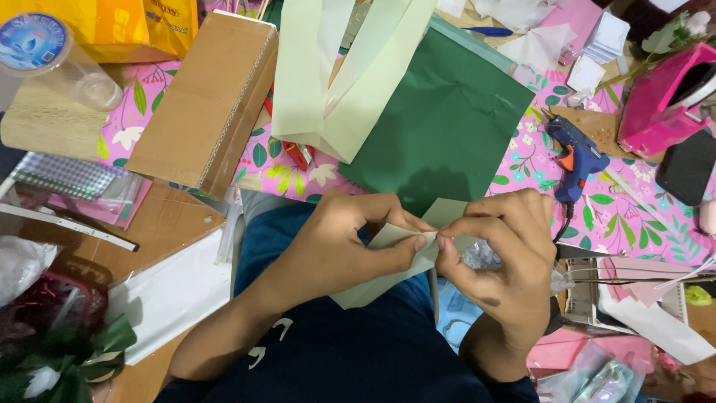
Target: The person folds and staples gold and light green wrapping paper around a rectangular box. They use a red stapler to secure the paper and then fold the edges of the light green paper.
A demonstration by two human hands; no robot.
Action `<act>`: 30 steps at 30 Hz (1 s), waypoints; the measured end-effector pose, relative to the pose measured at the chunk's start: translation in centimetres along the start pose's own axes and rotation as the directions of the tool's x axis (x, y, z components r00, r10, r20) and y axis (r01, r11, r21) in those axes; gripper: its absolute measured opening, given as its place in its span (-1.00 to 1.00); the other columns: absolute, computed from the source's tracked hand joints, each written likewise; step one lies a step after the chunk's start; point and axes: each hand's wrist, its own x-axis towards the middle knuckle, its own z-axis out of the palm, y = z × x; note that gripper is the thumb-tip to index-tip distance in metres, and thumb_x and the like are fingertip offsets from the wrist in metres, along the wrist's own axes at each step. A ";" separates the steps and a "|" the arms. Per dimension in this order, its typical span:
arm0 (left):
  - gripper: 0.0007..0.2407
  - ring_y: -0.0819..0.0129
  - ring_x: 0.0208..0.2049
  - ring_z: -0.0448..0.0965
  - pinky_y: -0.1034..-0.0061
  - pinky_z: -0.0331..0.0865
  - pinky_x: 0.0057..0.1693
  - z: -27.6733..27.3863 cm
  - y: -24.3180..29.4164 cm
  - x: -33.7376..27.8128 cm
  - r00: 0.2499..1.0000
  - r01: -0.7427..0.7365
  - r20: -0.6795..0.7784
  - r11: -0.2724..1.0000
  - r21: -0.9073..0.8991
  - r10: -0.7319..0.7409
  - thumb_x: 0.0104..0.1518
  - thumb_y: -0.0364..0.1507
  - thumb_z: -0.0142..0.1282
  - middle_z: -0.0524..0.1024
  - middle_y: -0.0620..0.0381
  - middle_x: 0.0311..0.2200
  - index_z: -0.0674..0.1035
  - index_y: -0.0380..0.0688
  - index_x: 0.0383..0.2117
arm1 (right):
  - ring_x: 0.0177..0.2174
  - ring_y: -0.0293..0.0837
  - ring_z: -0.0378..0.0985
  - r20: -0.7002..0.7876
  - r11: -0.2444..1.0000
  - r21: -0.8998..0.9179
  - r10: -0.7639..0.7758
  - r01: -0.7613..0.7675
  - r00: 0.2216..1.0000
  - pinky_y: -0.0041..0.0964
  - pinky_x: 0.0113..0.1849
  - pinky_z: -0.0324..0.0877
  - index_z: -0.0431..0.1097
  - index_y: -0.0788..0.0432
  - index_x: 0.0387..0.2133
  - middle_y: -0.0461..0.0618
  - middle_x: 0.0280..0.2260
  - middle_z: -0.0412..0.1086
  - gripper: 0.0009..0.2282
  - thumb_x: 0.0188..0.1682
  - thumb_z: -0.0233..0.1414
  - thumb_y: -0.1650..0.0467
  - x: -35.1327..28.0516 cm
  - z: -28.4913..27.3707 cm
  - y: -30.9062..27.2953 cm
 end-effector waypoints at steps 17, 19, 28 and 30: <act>-0.91 0.66 -0.66 0.07 0.68 0.04 -0.46 0.1 -0.6 -0.3 0.999 0.008 -0.035 0.982 0.190 -0.001 0.11 -0.36 0.25 0.14 0.39 -0.76 0.75 0.05 -0.34 | -0.33 -0.04 0.29 0.005 0.999 -0.031 -0.023 0.024 1.000 -0.11 -0.14 0.08 0.51 0.09 -0.46 -0.07 -0.38 0.35 -0.95 -0.03 0.19 0.45 0.1 0.1 -0.1; -0.92 0.65 -0.66 0.07 0.68 0.04 -0.46 0.0 -0.7 -0.3 0.999 -0.015 -0.035 0.981 0.196 0.022 0.12 -0.36 0.25 0.13 0.38 -0.76 0.74 0.04 -0.34 | -0.32 -0.04 0.30 -0.001 0.999 -0.042 -0.028 0.028 1.000 -0.11 -0.14 0.08 0.50 0.09 -0.47 -0.06 -0.38 0.35 -0.95 -0.04 0.20 0.45 0.1 0.1 -0.1; -0.94 0.72 -0.66 0.10 0.70 0.01 -0.49 0.2 -0.4 -0.1 0.998 0.063 -0.030 0.995 0.083 -0.060 0.11 -0.36 0.26 0.33 0.47 -0.72 0.70 0.02 -0.39 | -0.33 -0.04 0.30 -0.038 0.996 -0.073 -0.045 0.042 0.998 -0.10 -0.14 0.08 0.48 0.09 -0.48 -0.08 -0.40 0.35 -0.92 -0.02 0.20 0.42 0.1 0.4 -0.4; -0.94 0.74 -0.66 0.13 0.72 0.02 -0.49 0.4 -0.6 0.0 0.996 0.072 -0.048 0.995 0.074 -0.069 0.10 -0.35 0.28 0.34 0.47 -0.71 0.66 0.04 -0.39 | -0.33 -0.04 0.30 -0.050 0.996 -0.076 -0.047 0.043 0.998 -0.10 -0.14 0.10 0.48 0.10 -0.48 -0.08 -0.41 0.36 -0.91 -0.02 0.20 0.42 0.0 0.5 -0.4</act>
